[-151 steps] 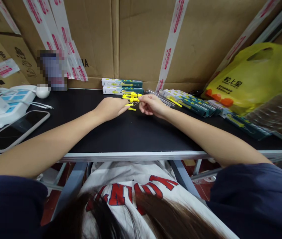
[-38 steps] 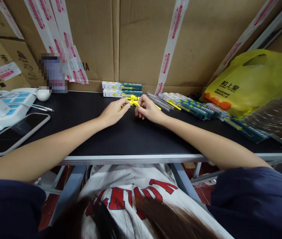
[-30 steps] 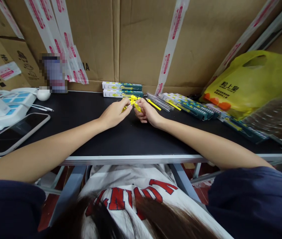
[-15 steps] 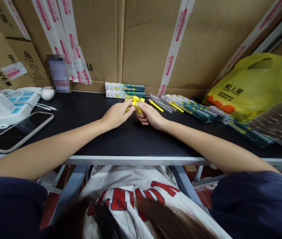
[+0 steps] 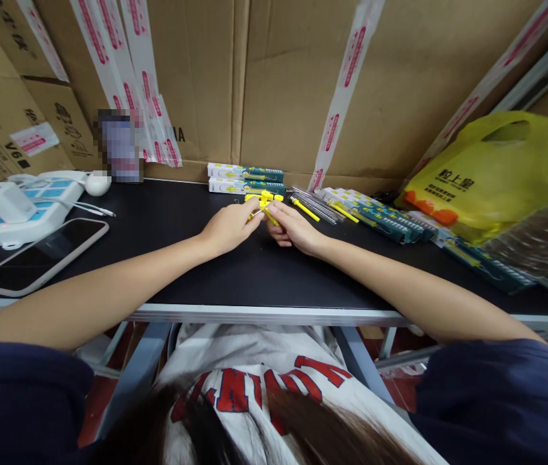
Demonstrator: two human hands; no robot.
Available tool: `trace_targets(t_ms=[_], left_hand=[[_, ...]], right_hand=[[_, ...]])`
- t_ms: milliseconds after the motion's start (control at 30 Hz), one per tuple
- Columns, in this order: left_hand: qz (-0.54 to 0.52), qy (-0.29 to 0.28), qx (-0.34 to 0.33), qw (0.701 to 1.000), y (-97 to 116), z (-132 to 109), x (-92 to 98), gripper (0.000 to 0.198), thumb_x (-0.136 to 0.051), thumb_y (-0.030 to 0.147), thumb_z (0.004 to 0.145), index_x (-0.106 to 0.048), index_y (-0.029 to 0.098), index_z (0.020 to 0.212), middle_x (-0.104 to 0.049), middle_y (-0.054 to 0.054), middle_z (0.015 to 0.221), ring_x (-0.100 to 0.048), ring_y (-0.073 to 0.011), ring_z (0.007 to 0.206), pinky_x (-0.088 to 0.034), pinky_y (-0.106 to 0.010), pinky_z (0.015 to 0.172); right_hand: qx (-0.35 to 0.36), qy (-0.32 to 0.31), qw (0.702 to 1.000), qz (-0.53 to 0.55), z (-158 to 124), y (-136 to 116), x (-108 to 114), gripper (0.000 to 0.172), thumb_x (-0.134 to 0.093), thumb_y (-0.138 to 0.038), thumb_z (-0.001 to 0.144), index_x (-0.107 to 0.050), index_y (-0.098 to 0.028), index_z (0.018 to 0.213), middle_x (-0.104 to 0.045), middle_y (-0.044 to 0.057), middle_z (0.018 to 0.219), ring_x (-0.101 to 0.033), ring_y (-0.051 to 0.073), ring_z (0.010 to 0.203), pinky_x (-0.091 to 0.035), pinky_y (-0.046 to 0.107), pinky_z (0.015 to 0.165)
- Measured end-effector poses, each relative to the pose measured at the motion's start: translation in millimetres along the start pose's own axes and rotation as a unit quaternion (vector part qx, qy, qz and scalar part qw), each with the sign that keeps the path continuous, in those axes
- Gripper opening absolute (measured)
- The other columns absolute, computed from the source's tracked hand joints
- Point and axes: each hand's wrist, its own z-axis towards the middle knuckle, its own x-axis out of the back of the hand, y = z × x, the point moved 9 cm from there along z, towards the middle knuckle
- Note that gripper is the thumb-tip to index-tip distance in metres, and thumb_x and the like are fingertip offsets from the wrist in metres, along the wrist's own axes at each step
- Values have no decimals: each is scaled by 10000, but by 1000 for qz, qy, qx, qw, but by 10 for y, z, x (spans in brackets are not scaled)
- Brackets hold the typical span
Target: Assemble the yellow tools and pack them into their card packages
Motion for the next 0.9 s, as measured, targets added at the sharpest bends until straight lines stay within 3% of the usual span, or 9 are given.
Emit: trace_targets(t_ms=[200,567,900], left_hand=[[-8,-2,7,1000,10,-14,-2,206,-405,333,1014,-555,194,1001,-713,-66,849,-691,-227,775,-397,-278,646],[95,-49,18,994,41,-19,-11,296,-369,358,1024,-581,182,1131,-739,-110,909,-717,-275,850,-430,-296,657],[66,-65,23,995,63,-16,-15,292,-381,361,1021,-598,185,1101,-740,-99,904,-710,-262,828,-412,-291,647]], right_hand=[[10,-26,1000,-5,-2,-17,-28,367,-527,-571,947,-412,-227,887,-342,-109,590,-212,50,426,-191,135,360],[-15,-37,999,6,3,16,-4,339,-520,-542,955,-454,-213,910,-353,-112,560,-210,47,399,-179,134,351],[-27,-57,998,23,24,39,0,331,-517,-521,958,-464,-201,896,-372,-111,509,-192,48,384,-175,133,332]])
